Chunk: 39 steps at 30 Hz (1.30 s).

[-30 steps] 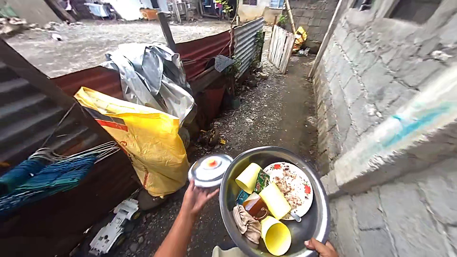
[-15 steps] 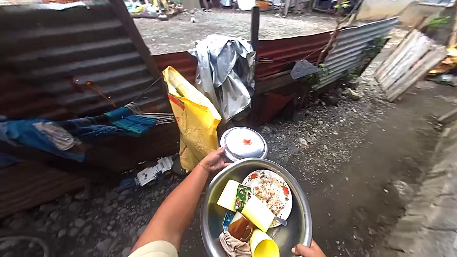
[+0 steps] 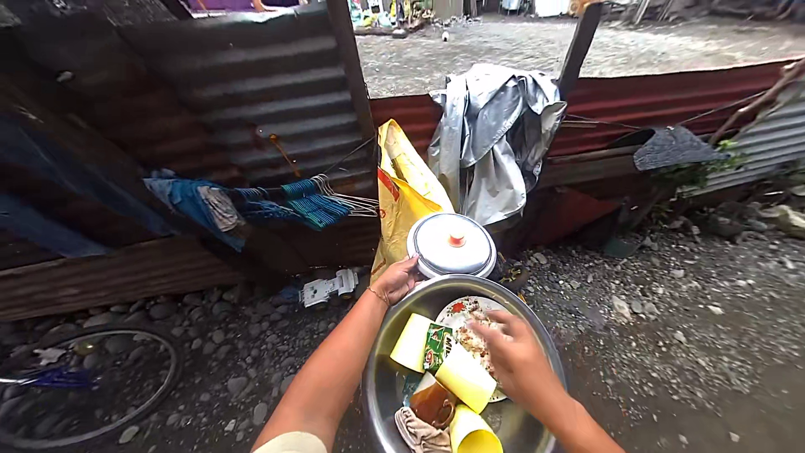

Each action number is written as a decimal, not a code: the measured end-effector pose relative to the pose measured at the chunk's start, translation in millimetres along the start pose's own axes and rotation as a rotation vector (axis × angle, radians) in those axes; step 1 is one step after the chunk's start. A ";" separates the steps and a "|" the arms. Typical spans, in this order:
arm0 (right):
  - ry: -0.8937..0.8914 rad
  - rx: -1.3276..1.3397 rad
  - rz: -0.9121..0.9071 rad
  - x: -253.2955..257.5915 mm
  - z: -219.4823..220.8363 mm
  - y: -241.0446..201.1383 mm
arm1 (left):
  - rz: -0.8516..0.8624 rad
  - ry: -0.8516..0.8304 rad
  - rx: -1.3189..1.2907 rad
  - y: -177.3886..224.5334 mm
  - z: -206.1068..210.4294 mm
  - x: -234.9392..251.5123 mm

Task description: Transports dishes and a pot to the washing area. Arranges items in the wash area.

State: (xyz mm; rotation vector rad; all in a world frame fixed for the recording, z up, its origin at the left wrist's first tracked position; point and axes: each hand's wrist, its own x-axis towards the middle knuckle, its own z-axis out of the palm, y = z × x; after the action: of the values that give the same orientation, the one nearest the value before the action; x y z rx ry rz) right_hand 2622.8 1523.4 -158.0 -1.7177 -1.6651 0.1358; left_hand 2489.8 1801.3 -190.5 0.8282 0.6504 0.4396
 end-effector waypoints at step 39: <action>-1.211 0.338 -1.146 277.0 116.5 19.6 | 0.413 0.988 -0.181 63.2 -81.1 -36.5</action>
State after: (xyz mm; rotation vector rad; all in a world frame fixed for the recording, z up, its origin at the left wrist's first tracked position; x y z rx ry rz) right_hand 2619.2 1824.1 -142.7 -0.0927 -2.9524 0.9438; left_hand 2401.2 1861.0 -168.5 0.5302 1.3250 1.3012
